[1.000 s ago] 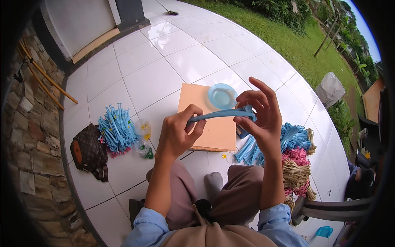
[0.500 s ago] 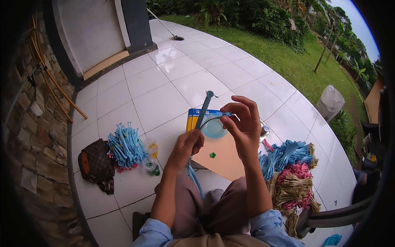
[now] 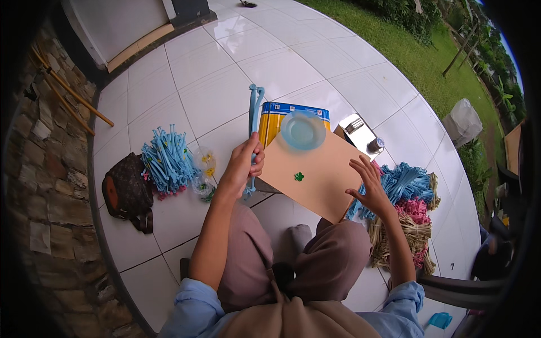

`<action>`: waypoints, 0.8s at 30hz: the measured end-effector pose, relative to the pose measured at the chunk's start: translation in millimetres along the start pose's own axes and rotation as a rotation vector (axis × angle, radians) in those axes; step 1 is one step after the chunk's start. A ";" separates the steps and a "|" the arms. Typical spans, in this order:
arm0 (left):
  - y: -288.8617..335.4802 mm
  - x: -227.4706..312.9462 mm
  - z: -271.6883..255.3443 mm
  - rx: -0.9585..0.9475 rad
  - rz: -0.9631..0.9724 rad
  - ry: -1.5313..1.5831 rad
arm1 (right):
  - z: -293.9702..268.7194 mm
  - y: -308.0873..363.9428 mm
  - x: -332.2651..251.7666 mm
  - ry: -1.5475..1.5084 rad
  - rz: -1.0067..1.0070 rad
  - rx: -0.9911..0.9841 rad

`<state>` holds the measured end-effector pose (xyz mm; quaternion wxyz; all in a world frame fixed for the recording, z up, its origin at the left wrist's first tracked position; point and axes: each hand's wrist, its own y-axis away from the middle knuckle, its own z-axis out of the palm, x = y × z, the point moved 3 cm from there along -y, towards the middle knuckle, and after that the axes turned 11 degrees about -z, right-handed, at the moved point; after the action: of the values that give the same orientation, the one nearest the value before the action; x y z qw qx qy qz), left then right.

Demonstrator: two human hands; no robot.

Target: The person attaches decorative flower components onto blue flip-flop straps using adhesive from a large metal can.

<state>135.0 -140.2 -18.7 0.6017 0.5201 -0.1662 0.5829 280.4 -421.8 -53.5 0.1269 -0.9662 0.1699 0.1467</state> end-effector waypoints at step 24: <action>-22.7 -0.1 4.9 0.336 0.098 -0.341 | 66.9 -61.3 53.7 0.214 0.478 0.119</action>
<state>156.8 -139.2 -26.6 0.4409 0.6950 -0.1910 0.5348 335.0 -361.8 -121.0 0.1264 -0.8995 0.4140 0.0591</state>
